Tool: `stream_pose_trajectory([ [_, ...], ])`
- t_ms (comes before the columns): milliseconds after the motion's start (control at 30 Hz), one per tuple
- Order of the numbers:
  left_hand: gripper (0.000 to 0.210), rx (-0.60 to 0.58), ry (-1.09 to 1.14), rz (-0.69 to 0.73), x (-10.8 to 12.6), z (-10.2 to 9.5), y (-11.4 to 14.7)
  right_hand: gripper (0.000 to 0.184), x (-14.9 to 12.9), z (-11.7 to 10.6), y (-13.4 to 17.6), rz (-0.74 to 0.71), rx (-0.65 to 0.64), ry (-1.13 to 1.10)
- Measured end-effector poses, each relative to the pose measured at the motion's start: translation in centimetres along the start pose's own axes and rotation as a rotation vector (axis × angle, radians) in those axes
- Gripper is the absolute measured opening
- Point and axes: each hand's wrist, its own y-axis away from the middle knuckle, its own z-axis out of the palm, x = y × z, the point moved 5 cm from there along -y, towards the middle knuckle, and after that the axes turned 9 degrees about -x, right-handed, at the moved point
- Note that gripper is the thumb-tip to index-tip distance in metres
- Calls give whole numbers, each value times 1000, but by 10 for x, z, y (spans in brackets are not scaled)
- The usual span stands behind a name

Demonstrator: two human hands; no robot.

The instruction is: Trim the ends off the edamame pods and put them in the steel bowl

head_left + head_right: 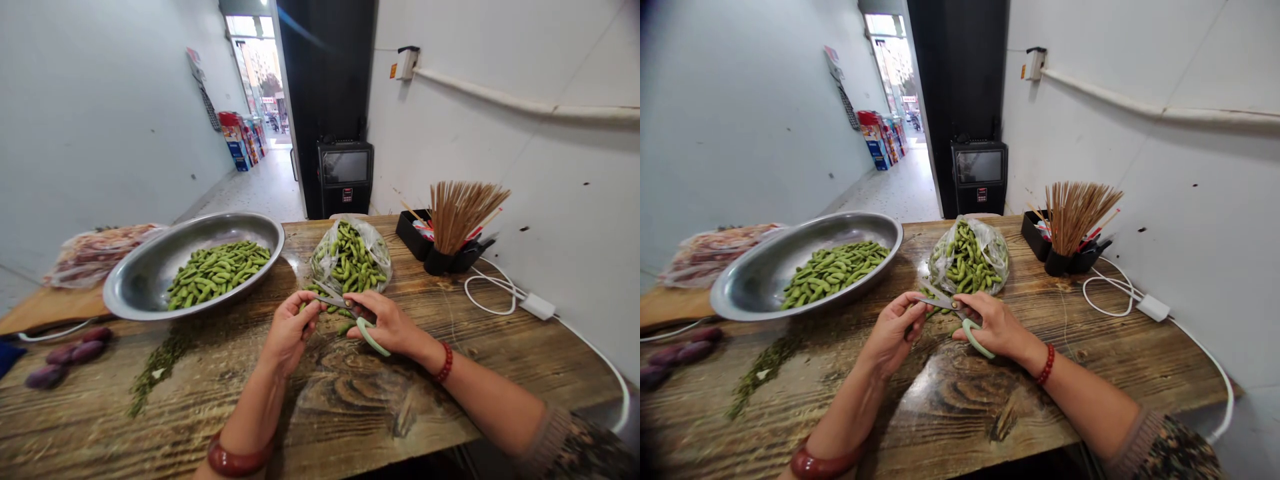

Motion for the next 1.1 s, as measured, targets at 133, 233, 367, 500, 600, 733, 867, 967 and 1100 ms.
stream_pose_trajectory([
  [133, 32, -6, 42, 6, -1, 0, 0, 64, -3, 0, 1, -27, -27, 35],
  [233, 31, -18, 24, 0, -3, 1, 0, 64, -4, 1, 1, -33, -38, 52],
  [367, 28, -41, -23, -9, -6, 3, -1, 64, -6, 1, 1, -36, -37, 50],
  [500, 25, -79, -64, -2, -5, 7, 0, 63, -4, 2, 1, -35, -48, 40],
  [600, 23, -93, -84, 6, -4, 10, 2, 60, -2, 3, 2, -46, -52, 33],
  [733, 23, -98, -84, 6, -2, 11, 3, 55, 0, 4, 2, -40, -48, 52],
  [867, 23, -88, 6, 8, -1, 7, 1, 50, 2, 3, 2, -23, -28, 28],
  [967, 22, -44, 152, 34, 4, -1, -1, 50, 9, -1, 1, 19, 45, -7],
  [1100, 22, 13, 262, 59, 9, -12, -3, 50, 18, -3, 1, 40, 118, -30],
])
